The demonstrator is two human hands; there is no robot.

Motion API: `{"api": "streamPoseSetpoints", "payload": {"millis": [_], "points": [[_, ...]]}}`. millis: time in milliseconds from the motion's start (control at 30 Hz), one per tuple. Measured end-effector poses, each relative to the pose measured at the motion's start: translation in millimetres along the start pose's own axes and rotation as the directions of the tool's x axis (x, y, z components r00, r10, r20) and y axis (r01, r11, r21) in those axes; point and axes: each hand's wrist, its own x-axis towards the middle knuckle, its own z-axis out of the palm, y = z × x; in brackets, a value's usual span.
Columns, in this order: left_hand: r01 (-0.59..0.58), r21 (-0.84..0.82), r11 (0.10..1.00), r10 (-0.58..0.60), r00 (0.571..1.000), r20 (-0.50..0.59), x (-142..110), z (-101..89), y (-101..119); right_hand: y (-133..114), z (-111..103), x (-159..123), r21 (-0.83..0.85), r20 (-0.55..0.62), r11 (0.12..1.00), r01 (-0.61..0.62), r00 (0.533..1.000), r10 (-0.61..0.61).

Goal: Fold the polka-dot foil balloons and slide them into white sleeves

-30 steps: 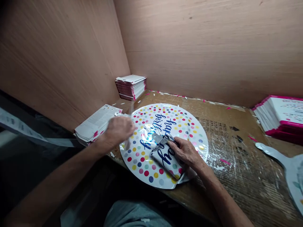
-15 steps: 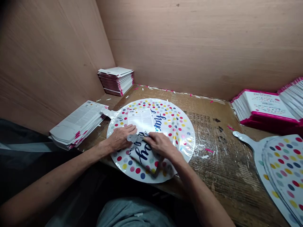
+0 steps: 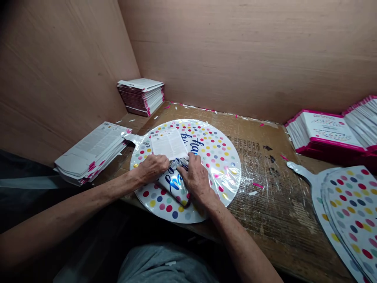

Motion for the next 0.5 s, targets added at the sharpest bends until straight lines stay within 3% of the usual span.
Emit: {"api": "streamPoseSetpoints", "payload": {"millis": [100, 233, 300, 367, 400, 433, 467, 500], "points": [[0.015, 0.127, 0.992, -0.010, 0.999, -0.035, 0, -7.8, -4, 4, 0, 3, 0.018, -0.094, 0.998, -0.068, 0.993, 0.069], [-0.091, 0.195, 0.977, 0.112, 0.989, -0.099, -2, -18.0, -11, 13, 1, 13, 0.032, -0.050, 0.993, -0.112, 0.992, 0.114], [-0.104, 0.168, 0.980, 0.130, 0.980, -0.150, -5, -20.1, -10, 15, 4, 15, 0.068, -0.078, 0.990, -0.128, 0.988, 0.133], [-0.015, 0.045, 0.999, 0.028, 0.951, -0.307, -9, -18.6, -3, 17, 5, 17, 0.146, -0.157, 0.979, -0.145, 0.973, 0.168], [0.064, -0.063, 0.996, -0.084, 0.908, -0.411, -11, -16.2, 2, 17, 6, 18, 0.197, -0.192, 0.968, -0.153, 0.963, 0.191], [0.146, -0.205, 0.968, -0.232, 0.833, -0.502, -12, -12.6, 8, 18, 6, 19, 0.252, -0.211, 0.955, -0.159, 0.954, 0.214], [0.209, -0.380, 0.901, -0.401, 0.736, -0.545, -12, -7.9, 14, 18, 5, 21, 0.303, -0.212, 0.939, -0.162, 0.949, 0.232], [0.234, -0.563, 0.793, -0.560, 0.645, -0.520, -11, -2.1, 20, 19, 3, 23, 0.345, -0.198, 0.924, -0.167, 0.949, 0.245]]}}
